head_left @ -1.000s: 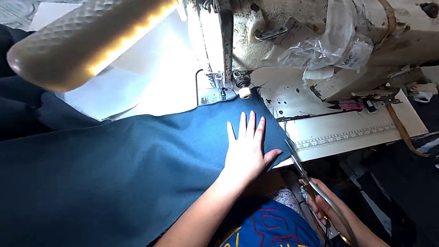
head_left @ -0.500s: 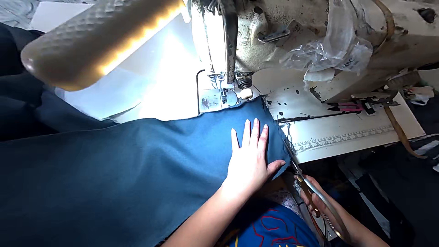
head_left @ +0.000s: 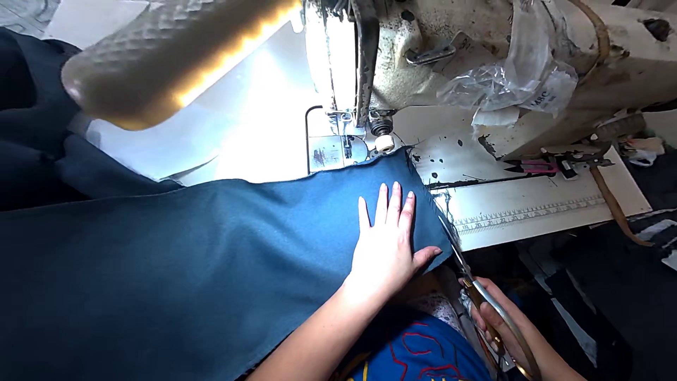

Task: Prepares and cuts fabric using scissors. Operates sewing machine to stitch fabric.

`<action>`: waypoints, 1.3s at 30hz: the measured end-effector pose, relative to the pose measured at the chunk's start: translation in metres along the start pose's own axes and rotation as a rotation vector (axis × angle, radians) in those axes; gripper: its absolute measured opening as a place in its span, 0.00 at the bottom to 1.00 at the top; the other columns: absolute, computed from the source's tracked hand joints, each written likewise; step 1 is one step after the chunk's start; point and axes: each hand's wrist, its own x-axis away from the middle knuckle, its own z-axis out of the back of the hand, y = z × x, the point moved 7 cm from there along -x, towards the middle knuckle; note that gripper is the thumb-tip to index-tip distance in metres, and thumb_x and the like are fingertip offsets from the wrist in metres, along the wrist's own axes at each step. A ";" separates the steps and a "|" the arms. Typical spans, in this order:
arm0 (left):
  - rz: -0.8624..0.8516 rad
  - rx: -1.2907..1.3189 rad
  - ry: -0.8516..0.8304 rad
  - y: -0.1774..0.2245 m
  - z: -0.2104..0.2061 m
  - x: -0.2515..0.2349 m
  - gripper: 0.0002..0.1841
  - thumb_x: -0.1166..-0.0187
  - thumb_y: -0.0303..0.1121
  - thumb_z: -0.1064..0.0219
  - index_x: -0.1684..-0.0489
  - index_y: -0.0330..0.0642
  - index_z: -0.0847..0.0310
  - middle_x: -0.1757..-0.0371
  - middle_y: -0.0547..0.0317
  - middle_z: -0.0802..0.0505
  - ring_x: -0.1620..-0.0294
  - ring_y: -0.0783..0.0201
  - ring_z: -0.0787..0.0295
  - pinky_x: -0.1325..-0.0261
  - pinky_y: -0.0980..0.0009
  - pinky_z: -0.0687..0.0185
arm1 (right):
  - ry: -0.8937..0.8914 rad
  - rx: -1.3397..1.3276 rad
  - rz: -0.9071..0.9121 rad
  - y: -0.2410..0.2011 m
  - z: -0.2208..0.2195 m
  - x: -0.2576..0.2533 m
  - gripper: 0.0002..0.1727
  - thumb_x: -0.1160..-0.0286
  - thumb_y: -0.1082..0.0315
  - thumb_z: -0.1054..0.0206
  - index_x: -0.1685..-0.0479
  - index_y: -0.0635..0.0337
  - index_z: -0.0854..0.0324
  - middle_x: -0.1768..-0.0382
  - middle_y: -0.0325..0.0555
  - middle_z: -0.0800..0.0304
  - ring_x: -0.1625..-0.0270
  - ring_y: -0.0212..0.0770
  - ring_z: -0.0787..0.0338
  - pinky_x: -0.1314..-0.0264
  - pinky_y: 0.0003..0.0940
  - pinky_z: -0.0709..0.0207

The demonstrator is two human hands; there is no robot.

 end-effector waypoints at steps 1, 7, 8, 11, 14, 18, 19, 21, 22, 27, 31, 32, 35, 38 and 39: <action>0.001 0.002 -0.002 0.000 0.000 0.000 0.54 0.27 0.75 0.47 0.09 0.39 0.40 0.08 0.38 0.38 0.06 0.37 0.49 0.15 0.23 0.67 | 0.033 0.029 -0.001 -0.002 0.001 0.003 0.38 0.27 0.37 0.34 0.31 0.60 0.32 0.74 0.20 0.26 0.78 0.15 0.24 0.76 0.11 0.28; -0.016 0.015 -0.008 0.003 0.000 0.003 0.54 0.28 0.74 0.45 0.09 0.37 0.40 0.08 0.37 0.38 0.06 0.37 0.49 0.15 0.23 0.67 | 0.020 0.067 -0.006 -0.002 0.002 0.006 0.36 0.25 0.41 0.36 0.30 0.62 0.34 0.71 0.22 0.26 0.76 0.15 0.24 0.73 0.11 0.28; -0.028 0.014 0.001 0.005 0.000 0.005 0.54 0.28 0.74 0.45 0.10 0.37 0.40 0.08 0.37 0.37 0.07 0.37 0.48 0.15 0.23 0.65 | -0.015 0.059 -0.001 -0.001 0.001 0.003 0.45 0.30 0.31 0.37 0.27 0.61 0.36 0.69 0.21 0.26 0.73 0.14 0.25 0.71 0.10 0.29; -0.056 0.016 0.042 0.009 -0.001 0.010 0.53 0.28 0.73 0.44 0.11 0.35 0.37 0.10 0.36 0.34 0.08 0.36 0.43 0.16 0.22 0.61 | -0.070 0.053 -0.030 -0.011 -0.005 -0.009 0.46 0.30 0.29 0.40 0.28 0.62 0.41 0.63 0.24 0.27 0.69 0.16 0.26 0.66 0.13 0.29; -0.043 0.022 0.018 0.009 -0.001 0.010 0.53 0.28 0.73 0.43 0.11 0.36 0.38 0.09 0.37 0.35 0.08 0.36 0.45 0.16 0.23 0.63 | -0.039 0.065 -0.017 -0.016 -0.005 -0.012 0.44 0.28 0.33 0.40 0.28 0.64 0.40 0.63 0.26 0.26 0.69 0.17 0.26 0.66 0.14 0.28; -0.042 0.049 0.036 0.009 0.004 0.008 0.51 0.28 0.71 0.42 0.13 0.36 0.34 0.11 0.36 0.33 0.09 0.34 0.42 0.16 0.24 0.59 | 0.072 0.046 0.021 -0.015 -0.002 -0.005 0.27 0.23 0.48 0.37 0.35 0.58 0.31 0.77 0.20 0.27 0.81 0.15 0.26 0.79 0.11 0.29; -0.037 0.052 0.004 0.008 0.009 0.004 0.48 0.25 0.69 0.42 0.14 0.37 0.32 0.11 0.37 0.31 0.10 0.34 0.39 0.17 0.26 0.54 | 0.076 0.064 0.015 -0.015 -0.001 -0.003 0.25 0.22 0.51 0.37 0.34 0.59 0.30 0.78 0.21 0.27 0.81 0.15 0.25 0.79 0.11 0.29; -0.041 0.028 -0.059 0.005 0.022 -0.015 0.37 0.16 0.60 0.43 0.20 0.37 0.25 0.17 0.37 0.23 0.18 0.33 0.27 0.25 0.33 0.34 | 0.084 0.094 -0.006 -0.013 0.002 0.000 0.24 0.22 0.55 0.36 0.34 0.60 0.30 0.77 0.22 0.26 0.81 0.16 0.25 0.79 0.12 0.29; -0.058 0.019 -0.061 0.001 0.026 -0.027 0.32 0.14 0.55 0.41 0.24 0.37 0.21 0.22 0.37 0.18 0.24 0.34 0.22 0.33 0.38 0.26 | 0.089 0.101 -0.017 -0.012 0.003 0.002 0.24 0.23 0.56 0.36 0.34 0.61 0.30 0.77 0.23 0.26 0.81 0.16 0.24 0.79 0.12 0.29; -0.230 -0.032 0.059 -0.019 0.009 -0.053 0.39 0.18 0.64 0.46 0.15 0.45 0.29 0.08 0.49 0.34 0.07 0.47 0.43 0.13 0.34 0.53 | 0.067 0.074 -0.007 -0.006 0.009 0.004 0.30 0.24 0.50 0.36 0.31 0.62 0.31 0.76 0.23 0.26 0.80 0.16 0.25 0.78 0.12 0.28; -0.106 0.001 -0.098 -0.011 -0.001 -0.037 0.48 0.19 0.71 0.52 0.07 0.43 0.44 0.03 0.52 0.45 0.02 0.50 0.65 0.11 0.30 0.78 | -0.097 -0.030 -0.023 0.005 0.001 -0.005 0.57 0.42 0.20 0.35 0.23 0.59 0.43 0.66 0.20 0.27 0.70 0.14 0.25 0.66 0.11 0.28; -0.069 0.001 -0.145 -0.008 -0.002 -0.034 0.49 0.19 0.71 0.52 0.06 0.43 0.47 0.03 0.53 0.47 0.01 0.51 0.67 0.11 0.30 0.81 | -0.103 -0.035 -0.021 0.003 -0.001 -0.008 0.58 0.42 0.20 0.35 0.22 0.58 0.43 0.65 0.20 0.27 0.69 0.14 0.25 0.64 0.11 0.28; -0.012 0.003 -0.198 -0.003 -0.004 -0.029 0.51 0.20 0.73 0.53 0.05 0.42 0.51 0.02 0.53 0.50 0.01 0.53 0.69 0.10 0.32 0.83 | -0.064 -0.038 -0.031 -0.004 -0.004 -0.015 0.55 0.39 0.23 0.37 0.21 0.58 0.44 0.65 0.20 0.28 0.68 0.15 0.25 0.64 0.11 0.29; 0.004 0.008 -0.212 -0.002 -0.004 -0.029 0.51 0.20 0.73 0.52 0.04 0.42 0.53 0.02 0.53 0.51 0.01 0.54 0.70 0.10 0.33 0.83 | -0.030 -0.042 -0.016 -0.005 -0.006 -0.014 0.52 0.36 0.25 0.38 0.24 0.58 0.42 0.68 0.20 0.29 0.72 0.15 0.26 0.69 0.10 0.30; 0.006 0.009 -0.221 -0.002 -0.004 -0.029 0.51 0.20 0.73 0.53 0.04 0.43 0.53 0.02 0.54 0.52 0.01 0.54 0.71 0.10 0.33 0.84 | -0.008 -0.019 0.005 -0.006 -0.005 -0.012 0.49 0.34 0.26 0.38 0.26 0.58 0.40 0.70 0.20 0.28 0.74 0.15 0.26 0.72 0.10 0.30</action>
